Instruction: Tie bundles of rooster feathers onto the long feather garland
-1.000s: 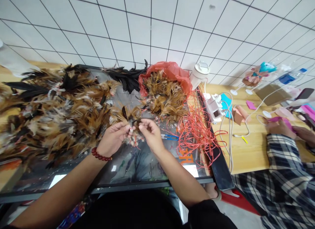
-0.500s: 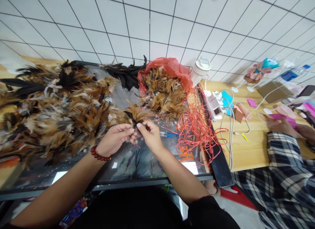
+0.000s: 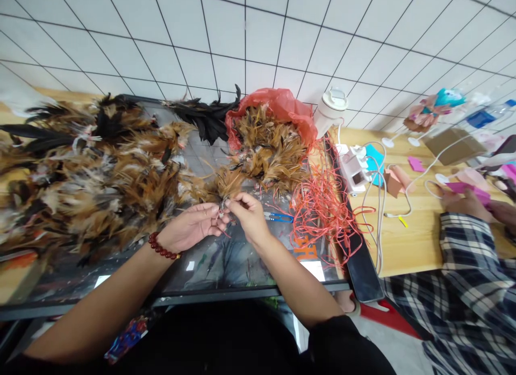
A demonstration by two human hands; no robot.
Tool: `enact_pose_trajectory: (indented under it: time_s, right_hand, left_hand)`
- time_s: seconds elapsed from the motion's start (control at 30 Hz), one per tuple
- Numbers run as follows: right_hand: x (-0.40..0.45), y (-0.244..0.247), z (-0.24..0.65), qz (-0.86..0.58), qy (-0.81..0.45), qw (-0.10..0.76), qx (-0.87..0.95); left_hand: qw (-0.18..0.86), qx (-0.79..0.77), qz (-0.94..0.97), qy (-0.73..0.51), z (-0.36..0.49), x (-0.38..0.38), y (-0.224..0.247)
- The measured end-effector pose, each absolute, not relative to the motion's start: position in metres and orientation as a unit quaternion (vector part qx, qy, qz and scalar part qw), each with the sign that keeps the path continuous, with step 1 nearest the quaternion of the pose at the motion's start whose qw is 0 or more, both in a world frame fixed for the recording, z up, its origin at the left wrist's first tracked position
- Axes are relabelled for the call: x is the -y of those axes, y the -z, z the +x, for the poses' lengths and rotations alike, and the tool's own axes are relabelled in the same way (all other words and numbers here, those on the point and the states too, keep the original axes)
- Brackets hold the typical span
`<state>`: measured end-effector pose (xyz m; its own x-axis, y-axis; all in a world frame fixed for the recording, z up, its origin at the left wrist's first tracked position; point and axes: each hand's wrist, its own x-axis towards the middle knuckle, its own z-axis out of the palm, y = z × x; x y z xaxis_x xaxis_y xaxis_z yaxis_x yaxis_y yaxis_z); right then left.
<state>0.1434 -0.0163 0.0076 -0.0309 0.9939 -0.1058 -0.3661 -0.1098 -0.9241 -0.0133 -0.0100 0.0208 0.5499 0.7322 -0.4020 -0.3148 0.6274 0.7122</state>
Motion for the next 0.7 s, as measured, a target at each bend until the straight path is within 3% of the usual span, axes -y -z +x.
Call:
enact_pose_trajectory:
  time_s: [0.27,0.7]
  right_hand:
    - [0.019,0.000,0.138,-0.427,-0.579,0.553,0.419]
    - [0.018,-0.004,0.137,-0.406,-0.586,0.563,0.419]
  left_hand:
    - [0.660,-0.430,0.410,-0.460,-0.005,0.013,-0.015]
    - [0.643,-0.441,0.378,-0.499,0.000,0.010,-0.014]
